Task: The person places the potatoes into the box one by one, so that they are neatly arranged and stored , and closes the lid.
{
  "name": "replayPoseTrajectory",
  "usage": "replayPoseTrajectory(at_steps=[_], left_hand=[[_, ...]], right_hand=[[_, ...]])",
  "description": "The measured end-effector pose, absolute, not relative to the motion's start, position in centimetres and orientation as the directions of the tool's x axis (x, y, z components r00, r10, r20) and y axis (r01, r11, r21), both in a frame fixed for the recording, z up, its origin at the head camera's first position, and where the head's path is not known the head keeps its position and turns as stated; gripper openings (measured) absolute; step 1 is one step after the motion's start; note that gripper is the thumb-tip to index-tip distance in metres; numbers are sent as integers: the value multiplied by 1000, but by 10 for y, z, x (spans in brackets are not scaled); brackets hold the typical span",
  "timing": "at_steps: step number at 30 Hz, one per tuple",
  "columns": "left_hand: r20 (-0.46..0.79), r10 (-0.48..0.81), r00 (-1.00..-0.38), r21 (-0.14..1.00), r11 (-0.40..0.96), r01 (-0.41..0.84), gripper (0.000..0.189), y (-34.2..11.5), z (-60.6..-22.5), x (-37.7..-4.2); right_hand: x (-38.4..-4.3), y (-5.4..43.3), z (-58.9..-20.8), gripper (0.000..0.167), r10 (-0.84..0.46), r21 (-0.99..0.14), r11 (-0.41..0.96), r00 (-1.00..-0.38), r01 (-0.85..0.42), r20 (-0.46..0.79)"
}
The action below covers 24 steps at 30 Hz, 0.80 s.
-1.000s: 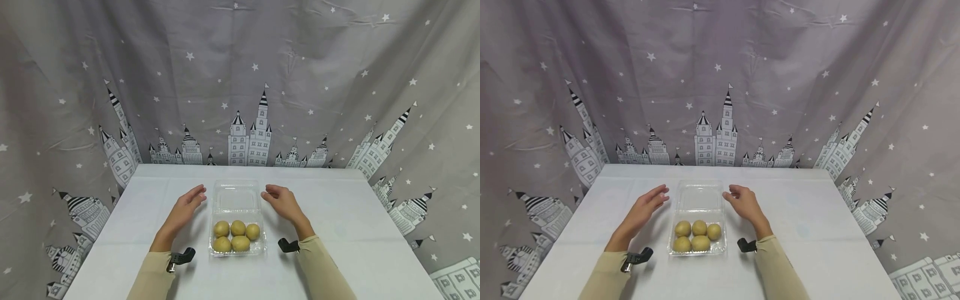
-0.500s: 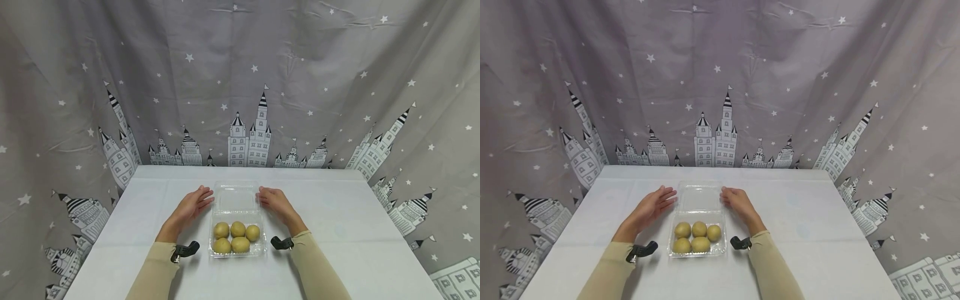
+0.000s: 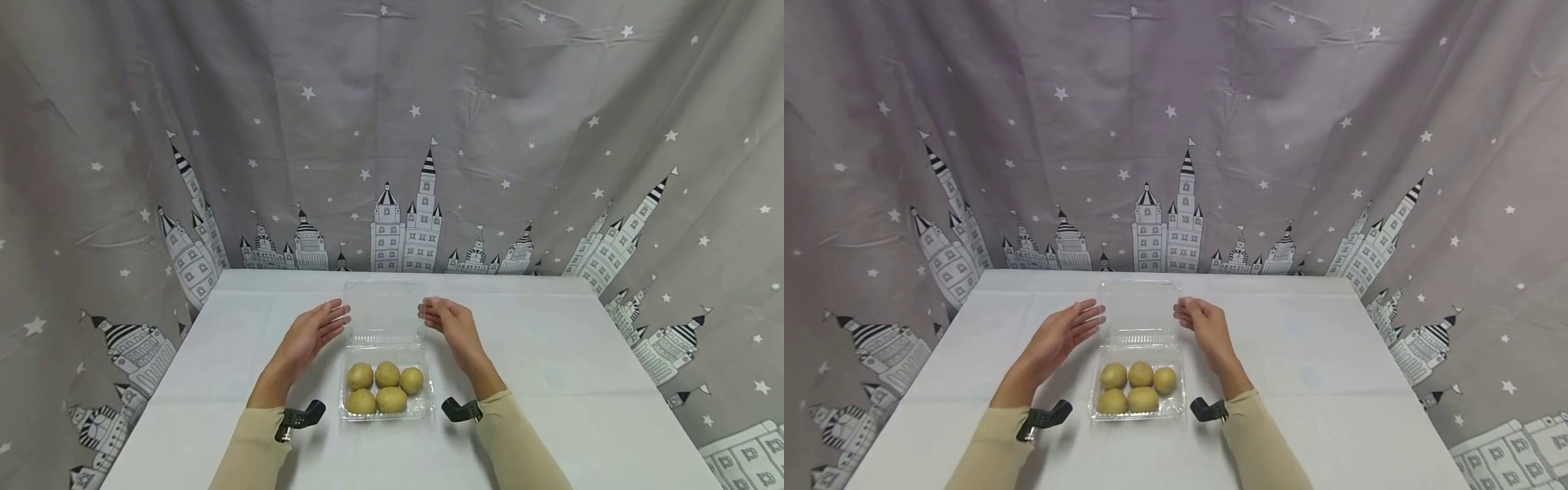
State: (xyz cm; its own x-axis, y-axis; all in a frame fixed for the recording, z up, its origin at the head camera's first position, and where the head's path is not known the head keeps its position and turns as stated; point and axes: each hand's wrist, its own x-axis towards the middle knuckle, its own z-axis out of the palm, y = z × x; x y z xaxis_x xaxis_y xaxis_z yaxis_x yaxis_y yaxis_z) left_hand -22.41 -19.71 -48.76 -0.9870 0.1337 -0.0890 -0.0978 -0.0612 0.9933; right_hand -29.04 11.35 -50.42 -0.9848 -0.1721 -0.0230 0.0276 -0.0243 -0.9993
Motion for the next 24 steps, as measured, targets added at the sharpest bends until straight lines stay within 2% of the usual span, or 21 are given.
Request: replayPoseTrajectory(at_steps=[5,12,20,24], left_hand=[[-27,116,-993,999,-26,-30,61,-191,-477,-209],[54,78,-996,989,130,63,57,-181,-474,-185],[115,49,-992,949,290,124,32,-170,-485,-157],[148,50,-988,936,314,156,34,-166,-495,-144]], right_hand=[[-268,118,-488,41,-181,-998,-3,-982,-58,58],[-237,129,-479,44,-224,-984,114,-968,-140,112],[-207,136,-487,32,-273,-945,232,-948,-228,162],[-195,138,-496,25,-288,-934,249,-940,-255,180]])
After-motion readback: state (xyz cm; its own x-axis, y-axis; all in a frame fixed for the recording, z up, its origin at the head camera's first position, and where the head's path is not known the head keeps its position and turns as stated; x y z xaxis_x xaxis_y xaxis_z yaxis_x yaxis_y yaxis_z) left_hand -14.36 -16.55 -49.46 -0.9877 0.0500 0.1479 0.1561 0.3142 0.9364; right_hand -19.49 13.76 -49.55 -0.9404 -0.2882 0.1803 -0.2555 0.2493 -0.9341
